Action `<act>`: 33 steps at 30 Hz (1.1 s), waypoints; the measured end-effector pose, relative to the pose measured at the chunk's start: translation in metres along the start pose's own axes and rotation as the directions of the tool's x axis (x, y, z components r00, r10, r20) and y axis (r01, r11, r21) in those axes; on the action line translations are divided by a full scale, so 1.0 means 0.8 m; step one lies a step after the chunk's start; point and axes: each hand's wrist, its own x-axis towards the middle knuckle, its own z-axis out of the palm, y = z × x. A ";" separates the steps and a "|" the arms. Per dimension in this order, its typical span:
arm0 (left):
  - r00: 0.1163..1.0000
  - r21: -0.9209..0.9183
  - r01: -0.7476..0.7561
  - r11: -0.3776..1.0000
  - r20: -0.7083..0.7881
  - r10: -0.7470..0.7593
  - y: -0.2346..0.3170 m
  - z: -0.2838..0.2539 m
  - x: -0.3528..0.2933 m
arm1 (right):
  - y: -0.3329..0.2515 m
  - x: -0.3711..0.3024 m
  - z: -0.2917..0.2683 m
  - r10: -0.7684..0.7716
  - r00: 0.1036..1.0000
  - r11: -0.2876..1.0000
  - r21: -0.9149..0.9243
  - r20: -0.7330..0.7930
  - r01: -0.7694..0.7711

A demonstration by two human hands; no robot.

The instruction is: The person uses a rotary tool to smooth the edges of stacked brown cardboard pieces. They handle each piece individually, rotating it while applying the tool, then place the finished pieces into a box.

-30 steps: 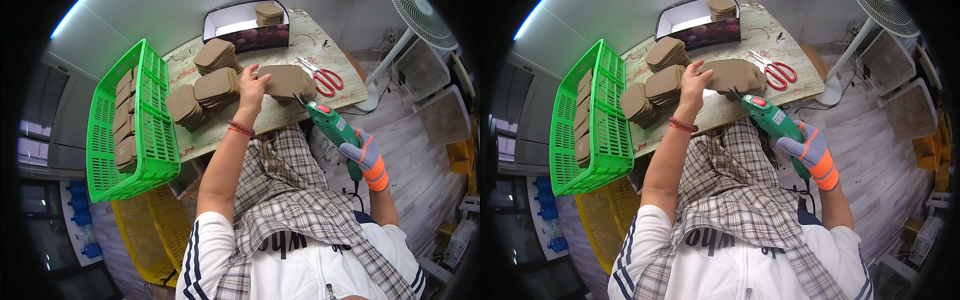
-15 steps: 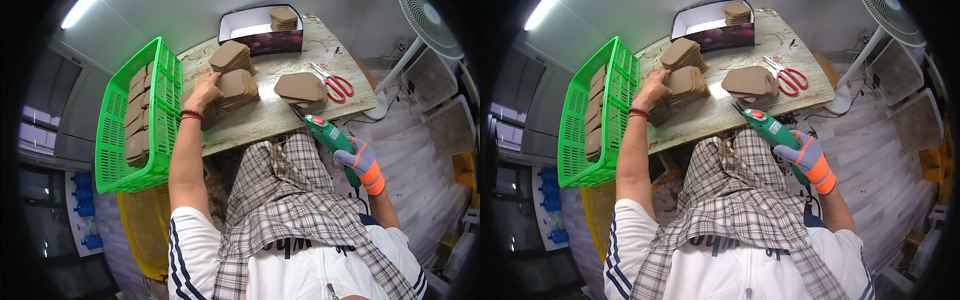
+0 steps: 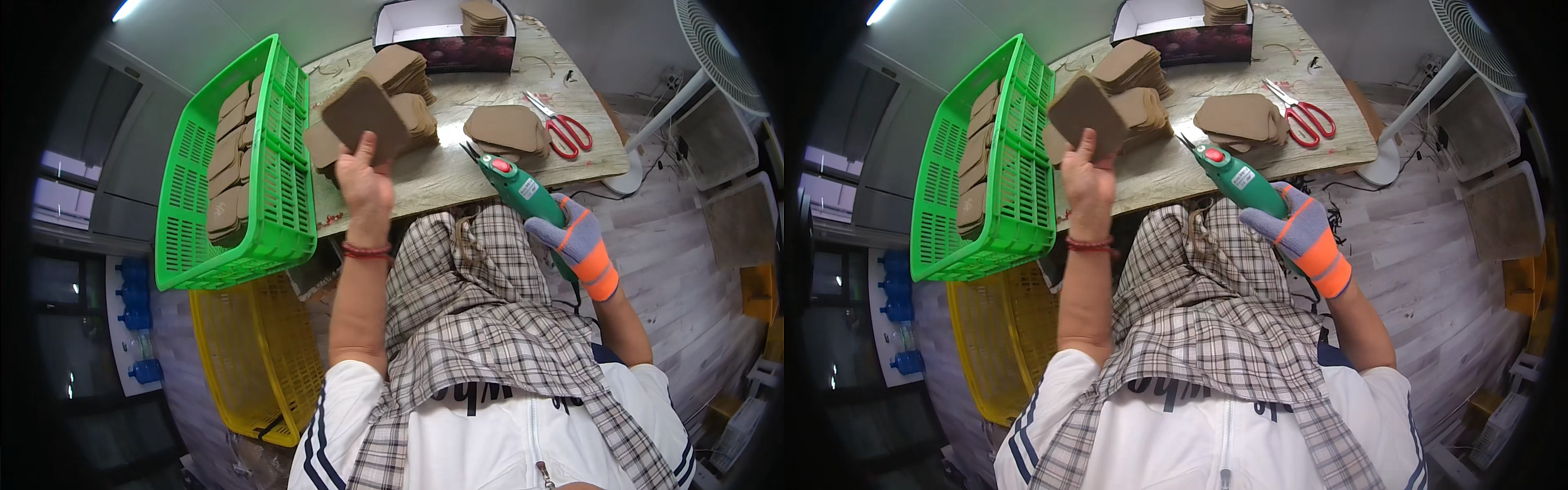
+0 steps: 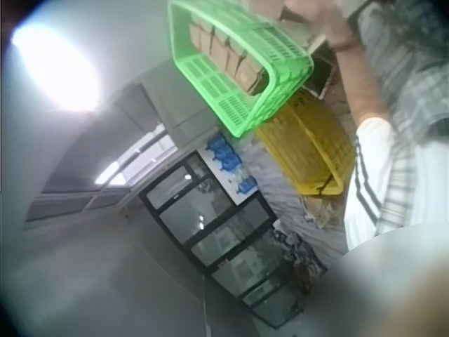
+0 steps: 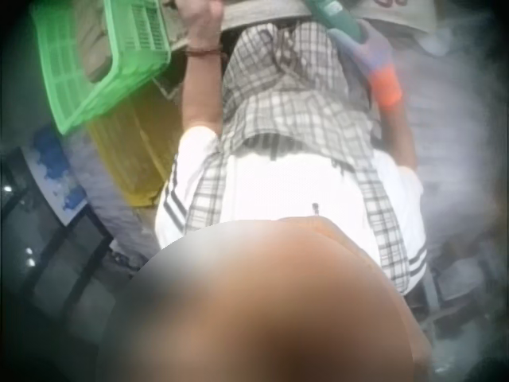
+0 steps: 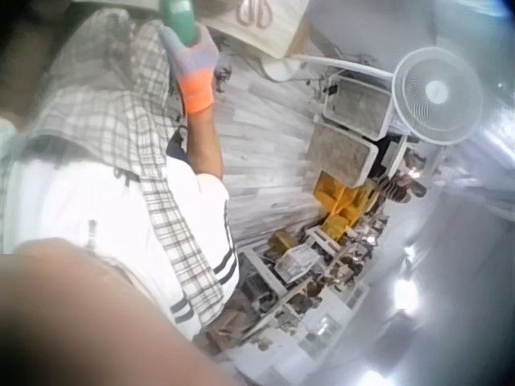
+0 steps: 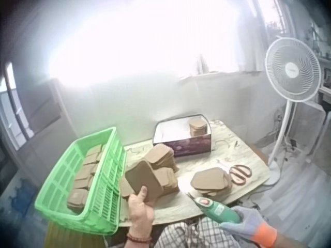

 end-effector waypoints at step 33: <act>0.943 -0.047 0.269 0.962 0.216 -0.253 -0.081 0.028 -0.097 | -0.006 0.008 -0.020 0.064 0.997 0.990 0.127 -0.052 -0.057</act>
